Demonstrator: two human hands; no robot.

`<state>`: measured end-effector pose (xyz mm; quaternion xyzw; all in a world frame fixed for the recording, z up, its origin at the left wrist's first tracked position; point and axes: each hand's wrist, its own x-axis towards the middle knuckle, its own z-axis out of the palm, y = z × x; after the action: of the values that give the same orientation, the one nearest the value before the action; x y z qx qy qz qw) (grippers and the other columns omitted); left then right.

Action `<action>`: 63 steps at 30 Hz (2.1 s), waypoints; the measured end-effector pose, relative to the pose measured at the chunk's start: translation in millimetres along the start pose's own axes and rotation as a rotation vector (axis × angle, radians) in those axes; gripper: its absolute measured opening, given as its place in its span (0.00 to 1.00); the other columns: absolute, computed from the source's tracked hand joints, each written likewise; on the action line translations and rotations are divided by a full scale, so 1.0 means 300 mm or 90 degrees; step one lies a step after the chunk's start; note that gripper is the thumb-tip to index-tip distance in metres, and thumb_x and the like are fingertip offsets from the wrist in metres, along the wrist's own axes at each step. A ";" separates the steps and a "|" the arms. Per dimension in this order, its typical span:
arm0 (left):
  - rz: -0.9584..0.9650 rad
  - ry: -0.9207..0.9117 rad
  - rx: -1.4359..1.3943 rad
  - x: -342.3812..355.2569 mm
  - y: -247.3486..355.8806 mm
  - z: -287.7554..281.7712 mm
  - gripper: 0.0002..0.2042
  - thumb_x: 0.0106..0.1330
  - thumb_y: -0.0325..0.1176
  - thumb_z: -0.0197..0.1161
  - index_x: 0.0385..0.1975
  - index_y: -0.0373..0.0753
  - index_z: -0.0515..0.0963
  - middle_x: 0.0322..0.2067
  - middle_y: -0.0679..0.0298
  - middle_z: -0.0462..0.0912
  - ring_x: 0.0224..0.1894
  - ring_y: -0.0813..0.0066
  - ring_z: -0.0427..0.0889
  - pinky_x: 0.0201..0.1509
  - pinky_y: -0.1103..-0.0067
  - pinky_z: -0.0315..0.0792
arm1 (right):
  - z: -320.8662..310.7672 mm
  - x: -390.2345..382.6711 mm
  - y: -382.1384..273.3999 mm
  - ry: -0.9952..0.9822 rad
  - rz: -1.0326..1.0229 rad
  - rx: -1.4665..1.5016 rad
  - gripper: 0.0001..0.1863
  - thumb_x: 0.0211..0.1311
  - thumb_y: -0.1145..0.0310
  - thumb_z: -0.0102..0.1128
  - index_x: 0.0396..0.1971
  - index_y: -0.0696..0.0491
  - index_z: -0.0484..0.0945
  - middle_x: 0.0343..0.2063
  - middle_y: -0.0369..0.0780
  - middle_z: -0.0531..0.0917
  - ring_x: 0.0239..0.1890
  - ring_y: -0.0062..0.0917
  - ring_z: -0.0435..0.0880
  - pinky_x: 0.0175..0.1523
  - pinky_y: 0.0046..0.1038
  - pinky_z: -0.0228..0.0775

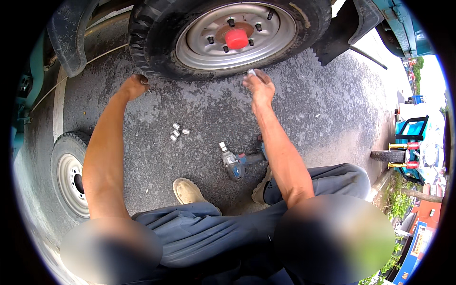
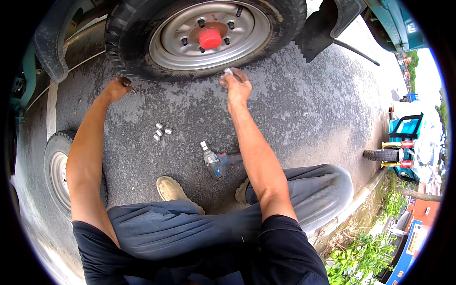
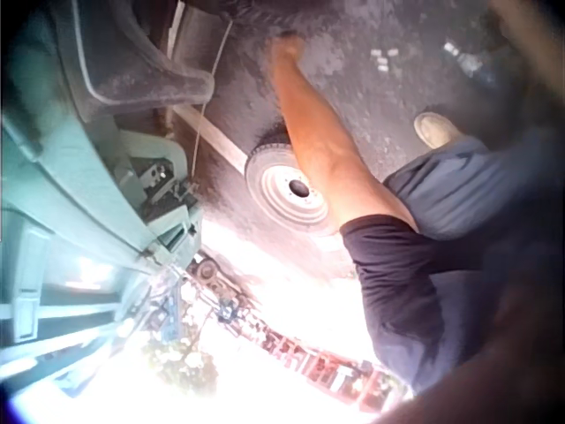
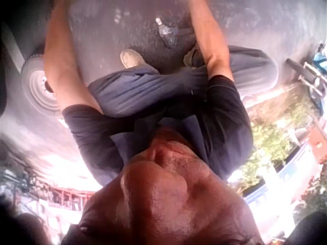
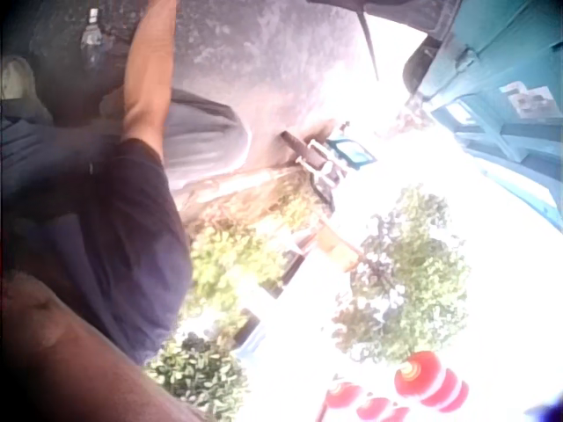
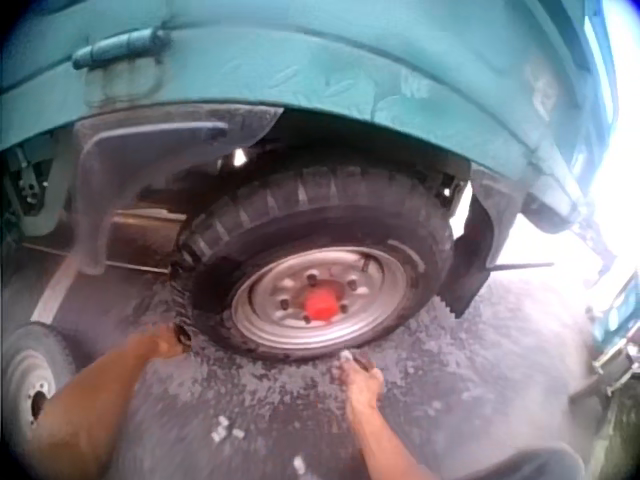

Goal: The person retrieves a cordless impact wrench and walks to a teal three-wheeled vehicle. They use the wrench to remove the lug nuts from the rear wheel, take off the tire, and roll it aside. The person then lifts a replacement tire onto the hub, hand-tightens the lug nuts, and uses the impact wrench to secure them. Finally, they remove the jack from under the vehicle.

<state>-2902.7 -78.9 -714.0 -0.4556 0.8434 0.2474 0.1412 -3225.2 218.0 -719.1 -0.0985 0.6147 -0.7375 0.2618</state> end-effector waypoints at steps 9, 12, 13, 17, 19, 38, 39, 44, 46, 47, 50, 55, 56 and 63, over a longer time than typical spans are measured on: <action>0.122 0.088 0.013 0.055 0.050 -0.015 0.27 0.65 0.45 0.64 0.60 0.34 0.78 0.60 0.44 0.81 0.64 0.43 0.76 0.68 0.64 0.73 | 0.145 0.139 -0.186 0.000 -0.034 0.020 0.26 0.62 0.76 0.74 0.53 0.74 0.71 0.41 0.52 0.85 0.39 0.36 0.90 0.39 0.32 0.87; 0.055 0.130 -0.047 0.018 0.040 -0.027 0.25 0.65 0.44 0.64 0.58 0.35 0.80 0.59 0.46 0.82 0.63 0.44 0.78 0.67 0.64 0.73 | 0.146 0.136 -0.174 0.016 -0.052 0.021 0.27 0.62 0.77 0.74 0.54 0.75 0.69 0.41 0.53 0.85 0.36 0.36 0.90 0.38 0.31 0.88; 0.054 0.116 -0.051 0.011 0.028 -0.034 0.24 0.65 0.43 0.64 0.57 0.36 0.81 0.59 0.46 0.82 0.62 0.45 0.79 0.67 0.64 0.74 | 0.145 0.143 -0.169 0.014 -0.054 0.021 0.27 0.62 0.77 0.74 0.54 0.75 0.69 0.41 0.53 0.85 0.36 0.36 0.90 0.38 0.31 0.88; 0.042 0.102 -0.043 -0.022 -0.039 -0.042 0.23 0.63 0.41 0.66 0.56 0.35 0.83 0.56 0.44 0.84 0.60 0.47 0.82 0.65 0.64 0.75 | 0.166 0.152 -0.162 0.014 -0.094 -0.011 0.23 0.62 0.78 0.73 0.51 0.73 0.72 0.39 0.51 0.86 0.35 0.32 0.90 0.38 0.29 0.87; 0.028 0.099 -0.040 -0.050 -0.021 -0.049 0.22 0.63 0.41 0.67 0.55 0.36 0.83 0.55 0.44 0.84 0.59 0.48 0.83 0.65 0.64 0.75 | 0.146 0.159 -0.159 0.003 -0.184 -0.086 0.22 0.62 0.78 0.72 0.50 0.72 0.73 0.38 0.51 0.86 0.34 0.30 0.89 0.38 0.28 0.87; 0.005 0.074 0.022 0.043 0.031 -0.046 0.26 0.63 0.44 0.66 0.54 0.28 0.81 0.54 0.39 0.83 0.60 0.43 0.80 0.64 0.61 0.75 | 0.176 0.165 -0.081 0.039 -0.207 0.007 0.17 0.63 0.74 0.74 0.45 0.68 0.77 0.37 0.47 0.87 0.34 0.27 0.89 0.36 0.25 0.86; 0.012 0.072 0.028 0.070 0.014 -0.045 0.27 0.63 0.45 0.66 0.53 0.27 0.81 0.53 0.39 0.83 0.60 0.43 0.80 0.64 0.61 0.75 | 0.172 0.155 -0.095 0.040 -0.177 0.044 0.17 0.64 0.74 0.73 0.45 0.68 0.76 0.37 0.47 0.87 0.33 0.27 0.89 0.36 0.25 0.86; 0.120 0.074 -0.085 0.067 0.030 0.019 0.20 0.62 0.35 0.65 0.53 0.35 0.81 0.47 0.44 0.87 0.53 0.44 0.84 0.56 0.63 0.76 | 0.173 0.137 -0.140 0.083 -0.052 0.090 0.16 0.73 0.63 0.66 0.37 0.64 0.80 0.25 0.40 0.84 0.20 0.22 0.84 0.22 0.24 0.78; 0.260 0.165 -0.146 0.117 -0.118 0.050 0.22 0.62 0.33 0.65 0.57 0.37 0.80 0.56 0.44 0.83 0.61 0.40 0.78 0.60 0.59 0.73 | 0.285 0.140 -0.149 0.068 0.012 0.126 0.19 0.75 0.58 0.63 0.38 0.62 0.79 0.22 0.40 0.82 0.17 0.24 0.83 0.20 0.26 0.77; 0.294 0.185 -0.006 0.173 -0.215 0.043 0.25 0.61 0.31 0.65 0.61 0.38 0.79 0.60 0.47 0.81 0.64 0.39 0.75 0.64 0.59 0.71 | 0.316 0.164 -0.145 0.052 0.047 0.141 0.22 0.76 0.53 0.59 0.38 0.61 0.79 0.21 0.40 0.81 0.16 0.25 0.82 0.19 0.27 0.77; 0.169 0.017 -0.074 0.073 0.080 0.055 0.28 0.62 0.33 0.67 0.65 0.39 0.76 0.64 0.48 0.79 0.68 0.41 0.71 0.68 0.59 0.68 | 0.139 0.168 -0.092 0.069 0.132 0.144 0.23 0.78 0.51 0.55 0.42 0.59 0.77 0.22 0.40 0.80 0.16 0.24 0.80 0.20 0.28 0.76; 0.284 0.090 -0.065 0.236 -0.111 0.078 0.30 0.63 0.35 0.68 0.68 0.40 0.73 0.67 0.47 0.75 0.70 0.43 0.70 0.69 0.59 0.67 | 0.198 0.123 -0.136 0.003 0.042 -0.029 0.23 0.77 0.49 0.53 0.44 0.58 0.75 0.24 0.39 0.81 0.18 0.24 0.81 0.21 0.30 0.74; 0.283 0.094 -0.069 0.256 -0.126 0.092 0.30 0.64 0.35 0.68 0.68 0.39 0.72 0.68 0.47 0.74 0.70 0.43 0.70 0.69 0.59 0.67 | 0.217 0.119 -0.129 0.030 0.001 -0.013 0.26 0.77 0.46 0.50 0.40 0.59 0.76 0.20 0.39 0.79 0.15 0.26 0.79 0.20 0.30 0.73; 0.278 0.096 -0.052 0.338 -0.227 0.116 0.29 0.64 0.33 0.66 0.67 0.37 0.73 0.66 0.49 0.76 0.70 0.46 0.71 0.71 0.61 0.66 | 0.232 0.148 -0.141 -0.045 0.243 0.167 0.32 0.77 0.41 0.48 0.32 0.60 0.76 0.12 0.39 0.74 0.10 0.28 0.73 0.19 0.30 0.71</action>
<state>-2900.4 -162.1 -809.8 -0.2846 0.9194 0.2714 0.0021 -3241.4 140.4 -670.7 0.0288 0.5116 -0.7444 0.4282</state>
